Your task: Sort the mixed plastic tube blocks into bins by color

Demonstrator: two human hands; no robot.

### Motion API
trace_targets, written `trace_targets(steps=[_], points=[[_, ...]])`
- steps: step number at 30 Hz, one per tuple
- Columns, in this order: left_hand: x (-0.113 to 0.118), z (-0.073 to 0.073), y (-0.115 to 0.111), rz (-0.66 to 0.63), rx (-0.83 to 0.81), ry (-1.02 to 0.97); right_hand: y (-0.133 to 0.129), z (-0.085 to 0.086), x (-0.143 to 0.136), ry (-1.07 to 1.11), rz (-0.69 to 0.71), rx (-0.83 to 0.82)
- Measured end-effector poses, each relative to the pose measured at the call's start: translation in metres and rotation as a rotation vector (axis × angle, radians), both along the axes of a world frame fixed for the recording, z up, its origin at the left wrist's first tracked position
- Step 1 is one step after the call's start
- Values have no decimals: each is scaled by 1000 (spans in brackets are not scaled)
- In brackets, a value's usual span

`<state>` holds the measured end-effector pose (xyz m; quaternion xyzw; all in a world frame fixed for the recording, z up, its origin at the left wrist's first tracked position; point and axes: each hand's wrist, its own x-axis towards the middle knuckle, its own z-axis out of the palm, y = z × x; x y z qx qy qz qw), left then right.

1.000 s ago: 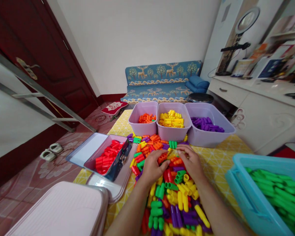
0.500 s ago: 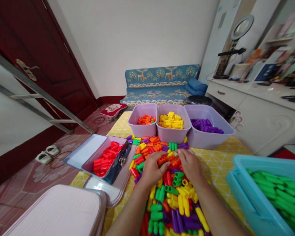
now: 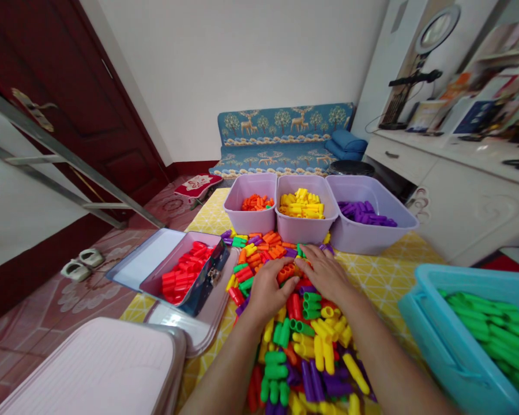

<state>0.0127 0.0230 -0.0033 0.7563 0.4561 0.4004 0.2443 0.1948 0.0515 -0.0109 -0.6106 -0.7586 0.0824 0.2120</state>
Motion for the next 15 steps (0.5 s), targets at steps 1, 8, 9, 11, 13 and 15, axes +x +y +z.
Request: trace_targets(steps=[1, 8, 9, 11, 13, 15], points=[[0, 0, 0, 3, -3, 1, 3, 5, -1, -11, -14, -16], [-1, 1, -1, 6, -11, 12, 23, 15, -6, -121, -111, -126], [-1, 1, -1, 3, -10, 9, 23, 15, -7, -118, -120, -127], [-1, 1, -1, -3, -9, 4, 19, 16, -8, -115, -141, -126], [-1, 1, -1, -3, -10, -1, 13, 20, -8, -112, -160, -122], [-1, 0, -1, -1, -11, -5, 7, 23, -7, -123, -171, -133]])
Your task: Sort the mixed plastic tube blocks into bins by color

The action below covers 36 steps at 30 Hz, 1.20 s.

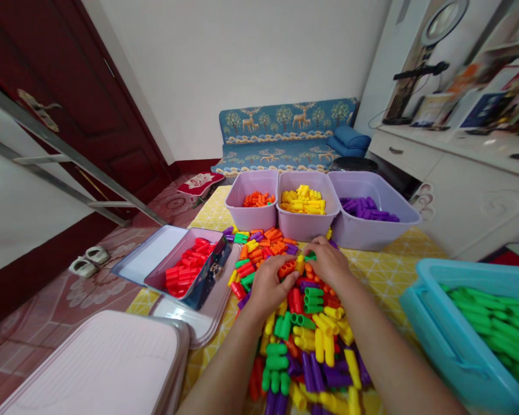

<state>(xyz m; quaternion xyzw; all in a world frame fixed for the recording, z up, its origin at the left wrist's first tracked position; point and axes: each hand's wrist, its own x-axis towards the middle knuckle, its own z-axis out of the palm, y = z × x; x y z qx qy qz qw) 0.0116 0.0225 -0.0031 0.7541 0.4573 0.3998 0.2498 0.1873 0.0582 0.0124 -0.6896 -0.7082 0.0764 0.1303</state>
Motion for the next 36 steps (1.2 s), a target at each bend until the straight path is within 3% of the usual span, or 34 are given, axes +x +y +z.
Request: trace_targets(steps=[8, 13, 19, 23, 25, 28, 31, 33, 36], points=[[0, -2, 0, 6, -3, -11, -17, -5, 13, 8, -111, 21], [0, -2, 1, 3, -3, -2, -22, -7, 22, 331, -117, 249], [-1, -5, 2, -3, -11, -4, -32, 31, 4, 1165, -156, 680], [-2, -5, 2, -1, -20, 17, -40, 62, 7, 1464, -206, 1122], [-2, -4, 1, -6, -27, 15, -44, 70, 17, 1548, -242, 1218], [-2, -3, 1, -7, -36, 16, -49, 72, 38, 1620, -312, 1191], [-2, -3, 1, -4, -30, 20, -55, 69, 54, 1546, -389, 1096], [-2, -4, 2, -5, -24, 6, -57, 68, 59, 1478, -460, 1055], [-1, -5, 2, -10, -19, -14, -55, 68, 53, 1542, -518, 1068]])
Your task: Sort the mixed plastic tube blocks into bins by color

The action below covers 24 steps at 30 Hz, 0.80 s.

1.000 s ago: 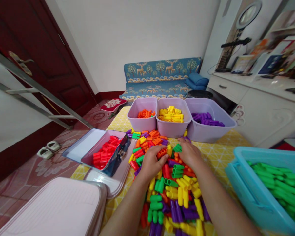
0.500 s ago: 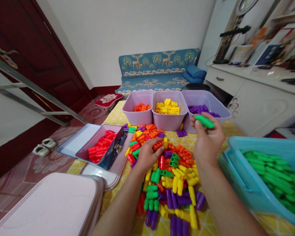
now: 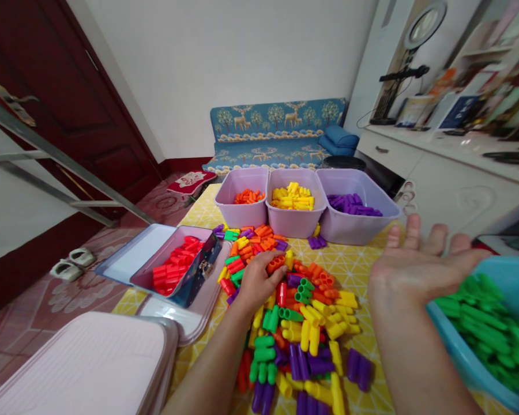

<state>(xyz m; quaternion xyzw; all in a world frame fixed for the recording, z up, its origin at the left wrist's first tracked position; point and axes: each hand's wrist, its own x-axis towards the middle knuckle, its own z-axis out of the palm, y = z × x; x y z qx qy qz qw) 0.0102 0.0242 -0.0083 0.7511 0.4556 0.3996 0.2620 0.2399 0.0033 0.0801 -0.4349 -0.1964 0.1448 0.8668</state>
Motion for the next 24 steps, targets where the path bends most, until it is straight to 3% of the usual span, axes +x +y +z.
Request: trace_targets(steps=[4, 8, 12, 16, 20, 24], points=[[0, -2, 0, 6, 6, -27, 15, -12, -22, -61, 72, -2], [-1, -1, 1, 46, 84, -101, 34, -46, -35, -476, 528, -336], [-3, 2, 1, 166, 200, -140, 40, -77, -39, -854, 679, -603], [-2, 4, 0, 167, 214, -118, 36, -86, -45, -1039, 866, -623], [0, 5, -1, 84, 156, -20, 35, -86, -53, -1152, 938, -526], [0, 4, -2, 59, 121, 48, 38, -88, -53, -1167, 863, -587]])
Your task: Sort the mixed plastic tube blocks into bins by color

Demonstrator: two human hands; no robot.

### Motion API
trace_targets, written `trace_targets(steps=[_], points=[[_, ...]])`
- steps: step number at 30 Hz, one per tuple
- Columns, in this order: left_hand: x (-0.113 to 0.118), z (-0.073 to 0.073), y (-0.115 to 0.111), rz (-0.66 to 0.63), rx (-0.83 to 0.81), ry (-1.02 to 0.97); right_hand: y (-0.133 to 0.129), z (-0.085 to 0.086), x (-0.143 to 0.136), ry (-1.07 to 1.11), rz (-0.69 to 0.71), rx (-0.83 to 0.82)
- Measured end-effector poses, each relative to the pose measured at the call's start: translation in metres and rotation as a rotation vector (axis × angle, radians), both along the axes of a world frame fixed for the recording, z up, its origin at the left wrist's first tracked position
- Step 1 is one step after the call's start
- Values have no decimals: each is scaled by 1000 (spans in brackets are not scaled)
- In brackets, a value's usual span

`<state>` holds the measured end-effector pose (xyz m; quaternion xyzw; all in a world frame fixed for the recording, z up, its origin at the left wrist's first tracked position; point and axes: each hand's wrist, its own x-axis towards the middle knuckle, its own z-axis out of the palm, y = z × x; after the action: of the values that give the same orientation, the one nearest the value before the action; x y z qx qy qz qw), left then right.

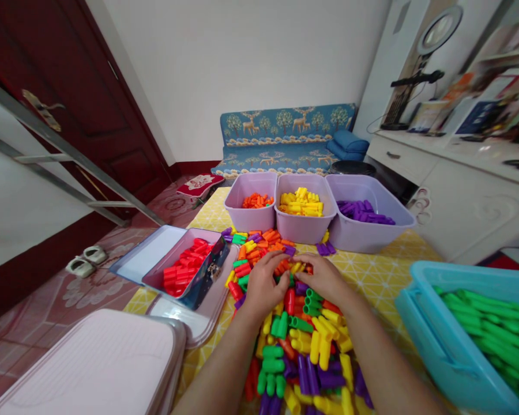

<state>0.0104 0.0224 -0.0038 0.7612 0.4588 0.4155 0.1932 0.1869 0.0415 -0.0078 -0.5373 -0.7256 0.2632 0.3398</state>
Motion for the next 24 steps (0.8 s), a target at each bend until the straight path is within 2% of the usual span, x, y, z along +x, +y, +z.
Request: trace_targets(steps=[2, 5, 9, 13, 17, 21, 24], points=[[0, 0, 0, 15, 4, -17, 1, 1, 2, 36, -113, -24], [0, 0, 0, 24, 4, -47, 0, 9, 3, 208, -255, -11], [1, 2, -1, 30, -19, 26, -7, 30, 4, 529, -321, -29], [2, 4, -2, 36, -21, 121, -11, 42, 5, 730, -304, -153], [1, 4, -3, 32, -27, 123, -11, 43, 7, 822, -242, -214], [0, 4, -4, -11, -61, -88, -13, 40, 3, 890, -147, -341], [0, 1, -3, -63, -100, -280, -16, 38, -4, 818, -100, -422]])
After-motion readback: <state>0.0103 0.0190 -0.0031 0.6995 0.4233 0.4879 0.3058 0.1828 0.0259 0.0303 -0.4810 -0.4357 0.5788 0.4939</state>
